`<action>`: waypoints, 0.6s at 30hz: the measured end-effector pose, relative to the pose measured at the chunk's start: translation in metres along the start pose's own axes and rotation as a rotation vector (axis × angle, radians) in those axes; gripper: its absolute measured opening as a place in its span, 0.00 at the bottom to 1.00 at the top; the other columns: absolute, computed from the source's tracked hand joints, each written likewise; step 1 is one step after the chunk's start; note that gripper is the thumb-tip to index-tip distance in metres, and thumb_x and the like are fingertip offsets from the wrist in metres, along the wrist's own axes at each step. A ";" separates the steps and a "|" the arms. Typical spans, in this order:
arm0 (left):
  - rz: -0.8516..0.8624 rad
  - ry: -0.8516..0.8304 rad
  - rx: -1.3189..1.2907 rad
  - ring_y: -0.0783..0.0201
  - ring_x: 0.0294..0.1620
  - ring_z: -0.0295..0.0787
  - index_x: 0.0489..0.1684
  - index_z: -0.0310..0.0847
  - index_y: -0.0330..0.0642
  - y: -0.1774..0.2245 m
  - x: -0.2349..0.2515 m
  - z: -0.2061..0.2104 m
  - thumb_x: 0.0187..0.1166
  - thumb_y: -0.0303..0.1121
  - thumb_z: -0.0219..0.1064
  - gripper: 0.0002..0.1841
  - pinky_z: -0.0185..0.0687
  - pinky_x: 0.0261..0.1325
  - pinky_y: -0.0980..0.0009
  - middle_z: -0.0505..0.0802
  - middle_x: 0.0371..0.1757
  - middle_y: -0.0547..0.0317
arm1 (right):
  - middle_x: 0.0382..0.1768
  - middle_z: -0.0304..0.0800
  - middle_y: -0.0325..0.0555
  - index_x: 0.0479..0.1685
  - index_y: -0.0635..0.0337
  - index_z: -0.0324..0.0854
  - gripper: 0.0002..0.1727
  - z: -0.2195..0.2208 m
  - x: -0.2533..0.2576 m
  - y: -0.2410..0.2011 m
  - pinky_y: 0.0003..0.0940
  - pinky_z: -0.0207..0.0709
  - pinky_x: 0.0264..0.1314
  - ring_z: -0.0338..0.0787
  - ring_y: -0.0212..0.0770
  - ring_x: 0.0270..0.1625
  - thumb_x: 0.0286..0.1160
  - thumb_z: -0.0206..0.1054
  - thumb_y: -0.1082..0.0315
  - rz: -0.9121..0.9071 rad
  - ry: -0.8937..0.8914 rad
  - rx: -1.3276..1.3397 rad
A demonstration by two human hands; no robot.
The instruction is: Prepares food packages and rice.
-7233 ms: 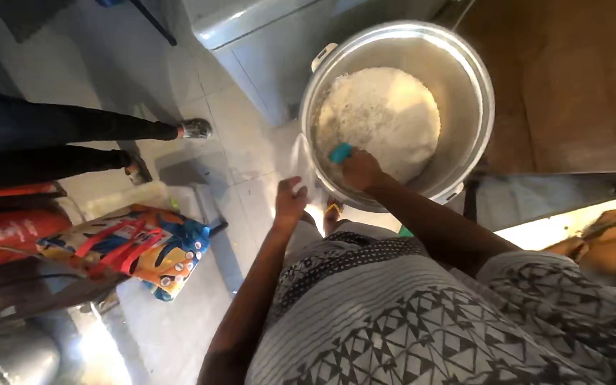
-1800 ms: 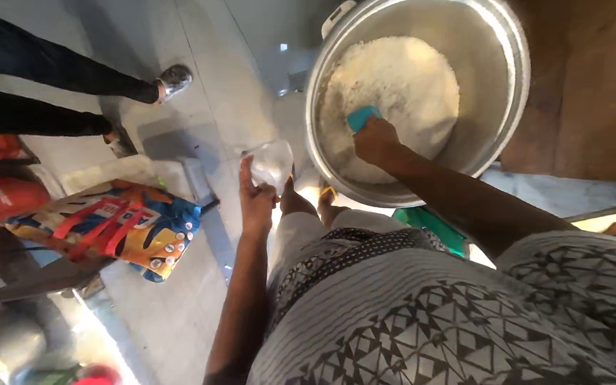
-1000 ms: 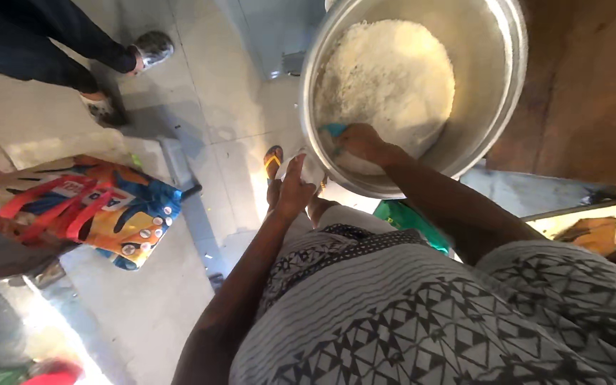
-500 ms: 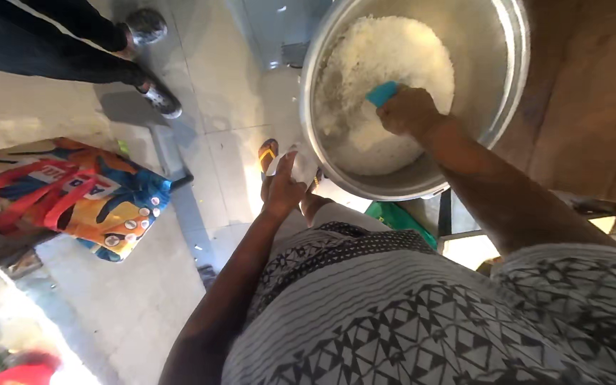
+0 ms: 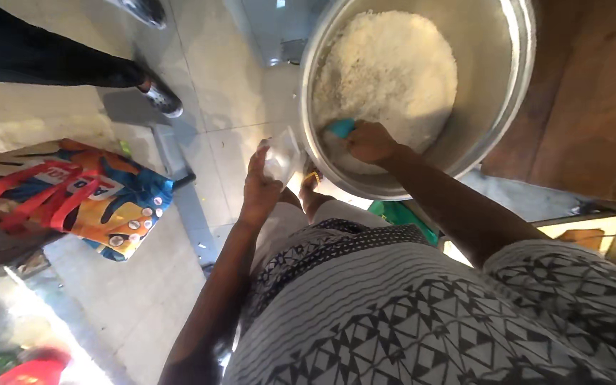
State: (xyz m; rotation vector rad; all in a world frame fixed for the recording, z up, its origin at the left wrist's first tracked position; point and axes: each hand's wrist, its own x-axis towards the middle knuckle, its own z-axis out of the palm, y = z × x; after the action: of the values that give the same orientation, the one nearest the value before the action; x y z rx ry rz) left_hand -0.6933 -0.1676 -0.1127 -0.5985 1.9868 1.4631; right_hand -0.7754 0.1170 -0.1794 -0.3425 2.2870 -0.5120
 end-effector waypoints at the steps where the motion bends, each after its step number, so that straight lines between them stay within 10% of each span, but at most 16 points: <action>1: -0.007 -0.002 0.001 0.59 0.31 0.84 0.92 0.56 0.59 0.003 -0.007 -0.005 0.70 0.13 0.61 0.45 0.82 0.26 0.61 0.66 0.89 0.49 | 0.54 0.89 0.68 0.36 0.70 0.89 0.21 0.006 0.002 -0.001 0.68 0.78 0.63 0.87 0.67 0.62 0.86 0.58 0.61 -0.035 0.001 0.026; 5: -0.021 0.052 -0.032 0.62 0.26 0.81 0.92 0.55 0.62 0.009 -0.017 -0.016 0.70 0.15 0.61 0.45 0.79 0.22 0.65 0.73 0.82 0.48 | 0.48 0.90 0.66 0.32 0.70 0.89 0.22 0.014 0.009 0.004 0.67 0.77 0.61 0.88 0.66 0.58 0.85 0.59 0.60 -0.085 -0.032 0.101; 12: -0.010 0.123 -0.067 0.66 0.22 0.77 0.91 0.57 0.59 0.010 -0.018 -0.026 0.68 0.11 0.60 0.46 0.76 0.19 0.69 0.74 0.79 0.48 | 0.50 0.86 0.65 0.55 0.73 0.85 0.23 -0.025 -0.017 0.019 0.59 0.73 0.61 0.83 0.57 0.52 0.92 0.56 0.58 0.161 -0.196 0.485; 18: -0.007 0.121 -0.061 0.67 0.19 0.76 0.91 0.57 0.60 0.010 -0.023 -0.027 0.68 0.12 0.59 0.46 0.75 0.17 0.70 0.74 0.79 0.48 | 0.46 0.89 0.69 0.35 0.70 0.86 0.23 -0.050 -0.025 -0.036 0.73 0.77 0.49 0.89 0.70 0.56 0.86 0.57 0.58 0.285 -0.192 -0.201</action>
State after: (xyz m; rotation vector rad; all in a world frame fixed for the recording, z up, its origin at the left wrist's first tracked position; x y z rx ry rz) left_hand -0.6890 -0.1901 -0.0839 -0.7352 2.0358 1.5200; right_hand -0.7918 0.1084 -0.1153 -0.1508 2.1559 -0.0998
